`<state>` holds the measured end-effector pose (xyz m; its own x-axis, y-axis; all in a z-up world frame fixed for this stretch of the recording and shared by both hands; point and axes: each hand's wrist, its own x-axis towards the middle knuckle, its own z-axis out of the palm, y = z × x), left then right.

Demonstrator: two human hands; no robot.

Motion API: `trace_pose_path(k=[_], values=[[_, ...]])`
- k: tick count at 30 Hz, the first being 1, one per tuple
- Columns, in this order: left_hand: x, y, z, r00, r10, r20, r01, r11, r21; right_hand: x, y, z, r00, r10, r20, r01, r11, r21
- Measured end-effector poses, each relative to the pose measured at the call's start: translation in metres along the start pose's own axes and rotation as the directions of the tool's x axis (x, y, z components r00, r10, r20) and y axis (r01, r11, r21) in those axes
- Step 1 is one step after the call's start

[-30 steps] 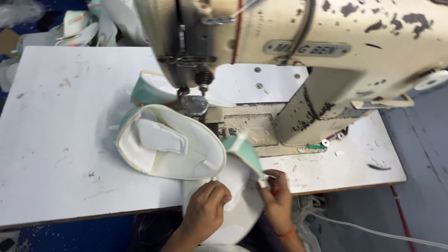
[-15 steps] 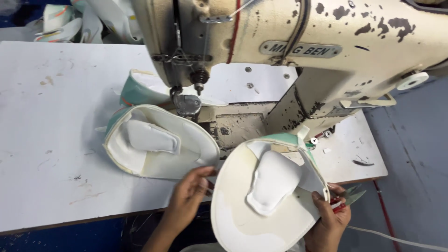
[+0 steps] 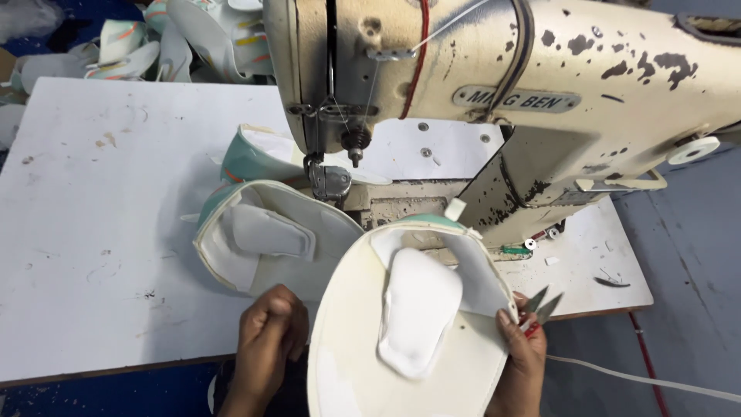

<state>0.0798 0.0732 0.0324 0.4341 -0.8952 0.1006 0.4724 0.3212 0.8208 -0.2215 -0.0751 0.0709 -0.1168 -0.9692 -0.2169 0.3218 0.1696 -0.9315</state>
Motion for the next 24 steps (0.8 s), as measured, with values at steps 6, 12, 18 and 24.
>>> trace_pose_path(k=[6,12,18,24], values=[[0.027,-0.001,0.017,0.979,-0.060,-0.194,0.097,0.978,0.186,0.074,0.142,-0.079,0.921,0.389,-0.006,-0.370,0.871,-0.323],[0.036,-0.001,0.036,0.944,-0.172,-0.281,0.195,0.979,0.053,-0.048,0.054,0.033,0.805,0.396,0.443,-0.239,0.898,-0.368],[0.032,0.004,0.039,0.871,-0.297,-0.391,0.284,0.954,-0.093,-0.043,0.072,-0.023,0.700,0.138,0.701,0.186,0.912,-0.365],[-0.038,-0.018,0.029,0.867,-0.285,-0.408,0.283,0.957,-0.066,-0.047,0.075,-0.031,0.739,0.250,0.625,0.308,0.700,-0.645]])
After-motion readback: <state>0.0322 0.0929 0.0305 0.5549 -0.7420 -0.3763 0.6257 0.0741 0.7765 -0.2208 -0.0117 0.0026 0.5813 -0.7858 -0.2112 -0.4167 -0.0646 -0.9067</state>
